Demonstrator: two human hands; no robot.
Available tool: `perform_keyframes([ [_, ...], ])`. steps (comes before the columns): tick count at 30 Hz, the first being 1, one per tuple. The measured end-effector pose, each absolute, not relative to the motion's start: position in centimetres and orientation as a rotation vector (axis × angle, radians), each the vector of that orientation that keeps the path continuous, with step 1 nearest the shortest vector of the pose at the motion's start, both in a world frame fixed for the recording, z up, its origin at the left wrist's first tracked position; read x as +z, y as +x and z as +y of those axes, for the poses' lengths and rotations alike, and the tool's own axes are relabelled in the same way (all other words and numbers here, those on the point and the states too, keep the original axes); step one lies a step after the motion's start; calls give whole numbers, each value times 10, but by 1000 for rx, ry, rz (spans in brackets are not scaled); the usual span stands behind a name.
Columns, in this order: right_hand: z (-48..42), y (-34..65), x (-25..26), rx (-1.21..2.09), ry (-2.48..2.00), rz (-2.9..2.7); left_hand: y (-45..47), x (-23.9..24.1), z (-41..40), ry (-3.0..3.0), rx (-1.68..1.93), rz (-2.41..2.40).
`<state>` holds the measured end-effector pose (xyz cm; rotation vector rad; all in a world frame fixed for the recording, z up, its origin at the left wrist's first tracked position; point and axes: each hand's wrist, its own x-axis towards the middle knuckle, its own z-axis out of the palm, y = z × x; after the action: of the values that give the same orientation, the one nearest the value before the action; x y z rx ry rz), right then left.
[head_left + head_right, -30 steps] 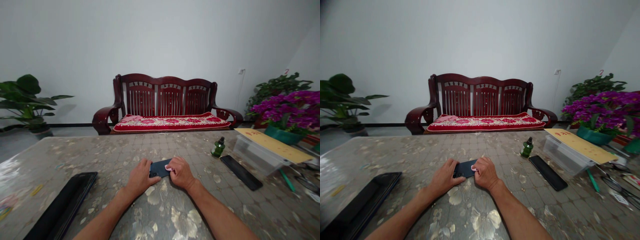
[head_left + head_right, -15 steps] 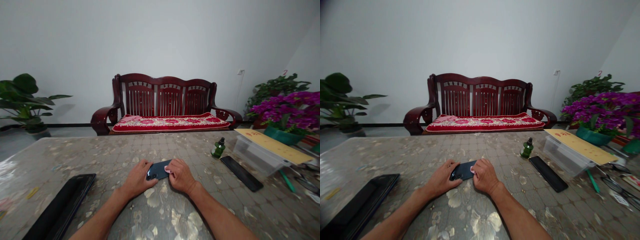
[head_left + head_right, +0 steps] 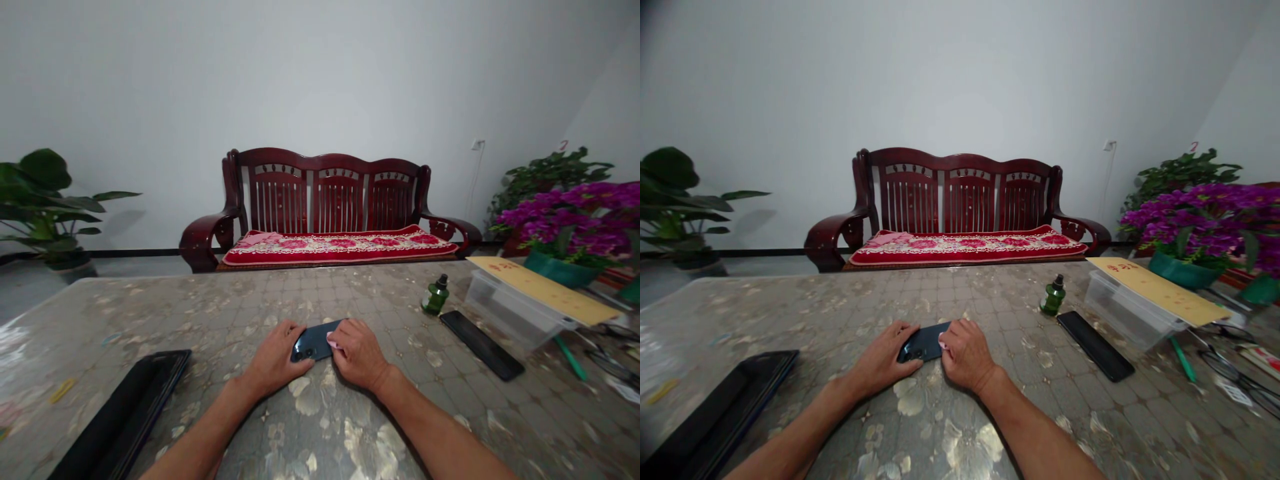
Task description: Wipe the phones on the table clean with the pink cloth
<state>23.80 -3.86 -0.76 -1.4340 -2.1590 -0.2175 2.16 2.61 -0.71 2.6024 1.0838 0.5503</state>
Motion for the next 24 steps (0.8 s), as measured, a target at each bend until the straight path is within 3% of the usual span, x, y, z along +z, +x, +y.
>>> perform_keyframes([
  [8,-42,222,-4,-235,-1400,-2253,22,-1,22,2605,508,1147],
  [17,-37,239,-3,-295,-1676,-2106,23,-4,26,2646,466,1280],
  [24,-39,225,-5,-231,-1485,-2206,24,-4,27,2627,482,1258],
])
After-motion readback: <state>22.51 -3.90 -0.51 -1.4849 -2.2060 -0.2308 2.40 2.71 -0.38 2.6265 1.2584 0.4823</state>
